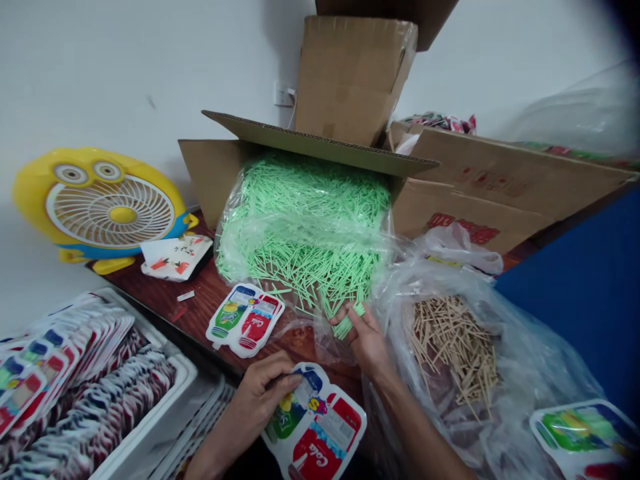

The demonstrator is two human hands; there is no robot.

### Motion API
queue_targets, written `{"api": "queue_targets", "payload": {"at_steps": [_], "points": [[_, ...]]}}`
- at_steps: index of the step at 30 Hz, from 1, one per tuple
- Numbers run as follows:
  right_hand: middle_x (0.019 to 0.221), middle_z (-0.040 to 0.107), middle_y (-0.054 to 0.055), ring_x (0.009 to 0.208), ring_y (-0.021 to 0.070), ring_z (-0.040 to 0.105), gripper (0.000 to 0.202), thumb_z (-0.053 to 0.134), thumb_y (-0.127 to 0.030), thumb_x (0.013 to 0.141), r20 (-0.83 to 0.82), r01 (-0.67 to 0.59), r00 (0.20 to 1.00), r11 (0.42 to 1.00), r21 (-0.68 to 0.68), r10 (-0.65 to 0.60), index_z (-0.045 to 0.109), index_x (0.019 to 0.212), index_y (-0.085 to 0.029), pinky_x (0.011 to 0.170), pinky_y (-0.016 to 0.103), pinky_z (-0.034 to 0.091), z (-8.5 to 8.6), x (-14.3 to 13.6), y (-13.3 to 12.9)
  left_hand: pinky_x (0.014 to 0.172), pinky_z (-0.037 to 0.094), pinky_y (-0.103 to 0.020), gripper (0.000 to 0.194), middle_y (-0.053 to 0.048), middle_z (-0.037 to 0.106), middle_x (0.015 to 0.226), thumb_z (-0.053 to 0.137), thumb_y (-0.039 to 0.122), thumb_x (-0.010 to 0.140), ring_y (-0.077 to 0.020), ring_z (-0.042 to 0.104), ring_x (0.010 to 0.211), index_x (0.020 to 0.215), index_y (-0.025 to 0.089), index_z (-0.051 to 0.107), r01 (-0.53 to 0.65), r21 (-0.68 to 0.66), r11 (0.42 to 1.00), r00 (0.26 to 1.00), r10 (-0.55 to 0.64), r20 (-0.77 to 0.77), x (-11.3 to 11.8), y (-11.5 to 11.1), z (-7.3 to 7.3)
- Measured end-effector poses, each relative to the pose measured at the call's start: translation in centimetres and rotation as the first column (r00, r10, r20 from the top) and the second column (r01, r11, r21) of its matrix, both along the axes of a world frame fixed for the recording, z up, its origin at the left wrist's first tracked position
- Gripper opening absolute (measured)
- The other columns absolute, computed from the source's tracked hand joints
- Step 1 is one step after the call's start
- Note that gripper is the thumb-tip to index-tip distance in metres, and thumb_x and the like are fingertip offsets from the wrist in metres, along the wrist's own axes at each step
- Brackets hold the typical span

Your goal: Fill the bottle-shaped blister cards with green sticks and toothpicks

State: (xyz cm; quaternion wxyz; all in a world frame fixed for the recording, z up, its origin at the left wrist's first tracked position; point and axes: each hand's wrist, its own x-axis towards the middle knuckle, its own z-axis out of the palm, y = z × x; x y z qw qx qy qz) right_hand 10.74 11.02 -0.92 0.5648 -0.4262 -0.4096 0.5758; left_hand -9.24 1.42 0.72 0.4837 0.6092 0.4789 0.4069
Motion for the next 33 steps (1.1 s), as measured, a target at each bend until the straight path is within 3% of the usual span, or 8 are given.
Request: {"api": "queue_targets", "payload": {"at_steps": [3,7,18,26,33], "points": [[0.078,0.062,-0.002,0.078,0.0165,0.063,0.015,0.064,-0.031,0.082,-0.396,-0.094,0.915,0.996,-0.010,0.082,0.057,0.093,-0.025,0.085,0.038,0.049,3.6,-1.1,-2.2,0.061,0.036,-0.022,0.027,0.002,0.048,0.071,0.052,0.028,0.091,-0.0127,0.046,0.066,0.067,0.017,0.057,0.041,0.010,0.999,0.999,-0.041,0.010,0.3,0.1,0.4],[0.075,0.062,-0.003,0.078,0.0171,0.065,0.008,0.061,-0.028,0.085,-0.535,-0.141,0.837,0.990,-0.014,0.111,0.057,0.091,-0.025,0.089,0.040,0.048,6.2,-2.5,-5.1,0.061,0.035,-0.023,0.030,0.001,0.047,0.070,0.049,0.028,0.093,-0.0126,0.045,0.065,0.065,0.017,0.055,0.110,0.001,0.994,0.994,-0.110,0.008,1.1,0.0,1.2],[0.077,0.064,-0.002,0.085,0.0207,0.066,0.013,0.063,-0.035,0.083,-0.470,-0.036,0.882,0.993,-0.111,-0.021,0.055,0.090,-0.027,0.083,0.039,0.051,4.7,-2.7,-8.2,0.066,0.037,-0.024,0.030,0.000,0.049,0.073,0.048,0.028,0.093,-0.0146,0.047,0.071,0.068,0.016,0.056,0.116,0.003,0.993,0.992,-0.116,0.044,2.3,0.6,1.2],[0.080,0.066,-0.004,0.075,0.0136,0.068,0.012,0.066,-0.026,0.081,-0.594,0.010,0.792,0.976,-0.218,-0.140,0.060,0.091,-0.025,0.081,0.030,0.052,4.6,-2.0,-7.5,0.062,0.036,-0.023,0.030,0.000,0.049,0.072,0.048,0.025,0.093,-0.0133,0.046,0.067,0.067,0.016,0.058,0.152,0.015,0.988,0.985,-0.153,0.076,2.5,0.6,1.3],[0.076,0.064,-0.004,0.069,0.0167,0.067,0.010,0.065,-0.029,0.082,-0.594,-0.018,0.798,0.980,-0.200,-0.107,0.059,0.089,-0.025,0.084,0.040,0.053,4.9,-2.5,-7.8,0.073,0.042,-0.025,0.025,-0.005,0.060,0.083,0.046,0.025,0.094,-0.0177,0.054,0.079,0.081,0.016,0.067,0.217,0.022,0.976,0.971,-0.218,0.094,2.5,0.4,1.2]]}}
